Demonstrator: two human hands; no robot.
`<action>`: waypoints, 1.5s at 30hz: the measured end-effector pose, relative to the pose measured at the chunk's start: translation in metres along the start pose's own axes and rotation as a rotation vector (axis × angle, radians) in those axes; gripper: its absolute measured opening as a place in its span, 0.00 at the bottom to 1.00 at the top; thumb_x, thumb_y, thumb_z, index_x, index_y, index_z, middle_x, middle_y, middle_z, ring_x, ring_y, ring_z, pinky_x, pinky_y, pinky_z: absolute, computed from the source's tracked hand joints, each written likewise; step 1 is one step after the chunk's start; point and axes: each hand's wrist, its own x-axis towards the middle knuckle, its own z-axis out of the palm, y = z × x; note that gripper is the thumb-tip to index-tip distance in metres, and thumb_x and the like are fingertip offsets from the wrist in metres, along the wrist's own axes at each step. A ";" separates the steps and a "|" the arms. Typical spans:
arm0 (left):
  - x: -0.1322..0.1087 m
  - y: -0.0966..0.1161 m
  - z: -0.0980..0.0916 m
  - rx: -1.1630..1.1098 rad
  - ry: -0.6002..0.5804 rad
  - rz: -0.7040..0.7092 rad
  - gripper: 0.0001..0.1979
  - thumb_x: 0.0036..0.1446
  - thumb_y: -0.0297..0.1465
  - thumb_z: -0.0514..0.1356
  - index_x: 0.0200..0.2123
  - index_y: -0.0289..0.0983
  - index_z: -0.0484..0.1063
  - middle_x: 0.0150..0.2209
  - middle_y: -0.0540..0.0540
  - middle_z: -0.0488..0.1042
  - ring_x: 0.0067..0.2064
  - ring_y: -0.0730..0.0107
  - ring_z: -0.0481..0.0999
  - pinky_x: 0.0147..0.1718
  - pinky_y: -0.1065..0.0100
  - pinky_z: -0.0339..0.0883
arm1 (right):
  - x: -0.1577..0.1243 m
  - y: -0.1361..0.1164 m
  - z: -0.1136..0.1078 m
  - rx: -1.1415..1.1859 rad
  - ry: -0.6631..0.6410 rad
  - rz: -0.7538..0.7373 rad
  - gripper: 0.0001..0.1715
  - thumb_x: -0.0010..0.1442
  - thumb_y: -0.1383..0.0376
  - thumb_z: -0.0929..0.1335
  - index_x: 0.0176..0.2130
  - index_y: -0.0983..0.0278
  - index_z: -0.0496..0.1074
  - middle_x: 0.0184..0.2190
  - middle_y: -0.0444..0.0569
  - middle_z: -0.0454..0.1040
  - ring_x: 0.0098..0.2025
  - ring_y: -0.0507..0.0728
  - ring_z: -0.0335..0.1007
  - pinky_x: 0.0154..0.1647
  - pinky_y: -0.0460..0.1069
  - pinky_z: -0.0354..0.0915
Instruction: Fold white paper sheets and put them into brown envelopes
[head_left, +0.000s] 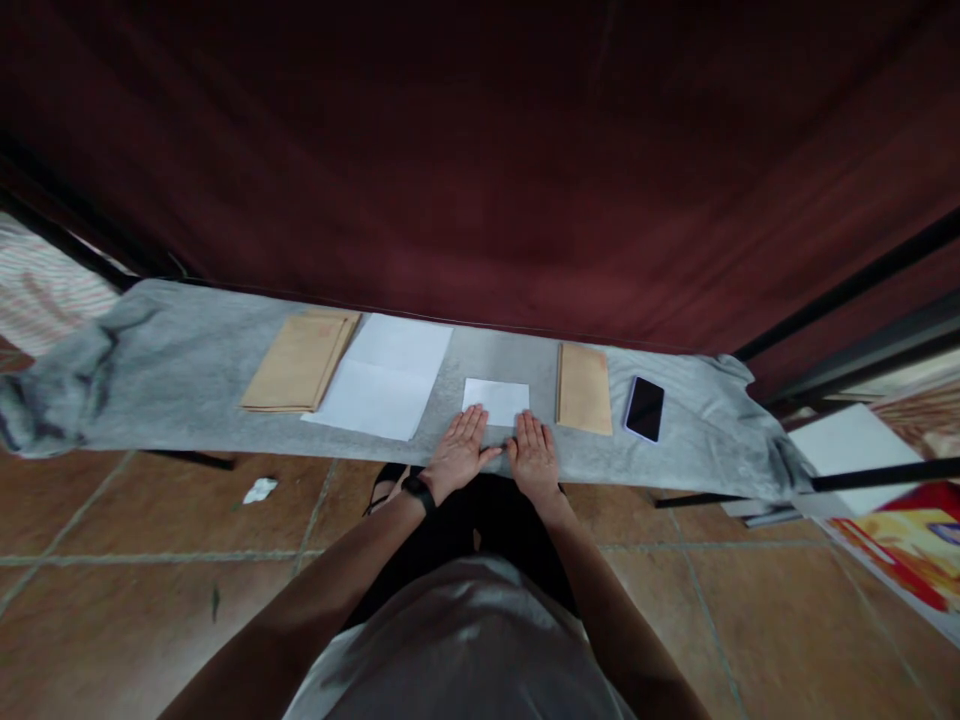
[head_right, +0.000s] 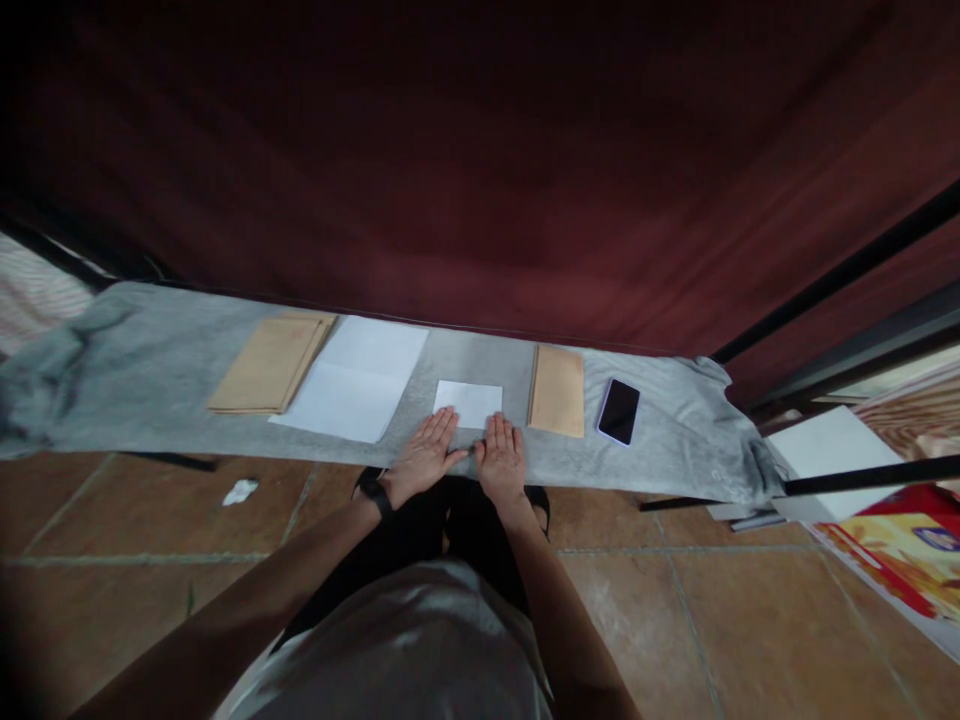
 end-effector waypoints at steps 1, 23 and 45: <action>-0.001 -0.002 0.000 0.007 0.001 -0.003 0.39 0.68 0.50 0.46 0.70 0.28 0.51 0.71 0.33 0.52 0.73 0.56 0.46 0.70 0.54 0.42 | 0.000 0.000 0.000 0.001 0.004 -0.005 0.31 0.72 0.62 0.56 0.69 0.74 0.55 0.68 0.63 0.59 0.69 0.64 0.55 0.68 0.62 0.51; -0.003 -0.012 0.002 0.046 0.049 -0.019 0.33 0.70 0.43 0.42 0.68 0.26 0.56 0.70 0.33 0.55 0.72 0.55 0.50 0.70 0.52 0.46 | 0.045 -0.022 -0.001 0.067 -0.177 0.016 0.30 0.73 0.59 0.55 0.68 0.66 0.59 0.70 0.54 0.56 0.71 0.61 0.52 0.70 0.60 0.49; 0.062 -0.030 0.016 -0.023 0.094 -0.112 0.32 0.70 0.40 0.42 0.70 0.27 0.53 0.71 0.34 0.54 0.73 0.56 0.48 0.70 0.54 0.41 | 0.039 -0.021 0.008 0.007 -0.032 0.105 0.32 0.69 0.58 0.64 0.68 0.63 0.60 0.70 0.62 0.54 0.70 0.68 0.52 0.68 0.64 0.50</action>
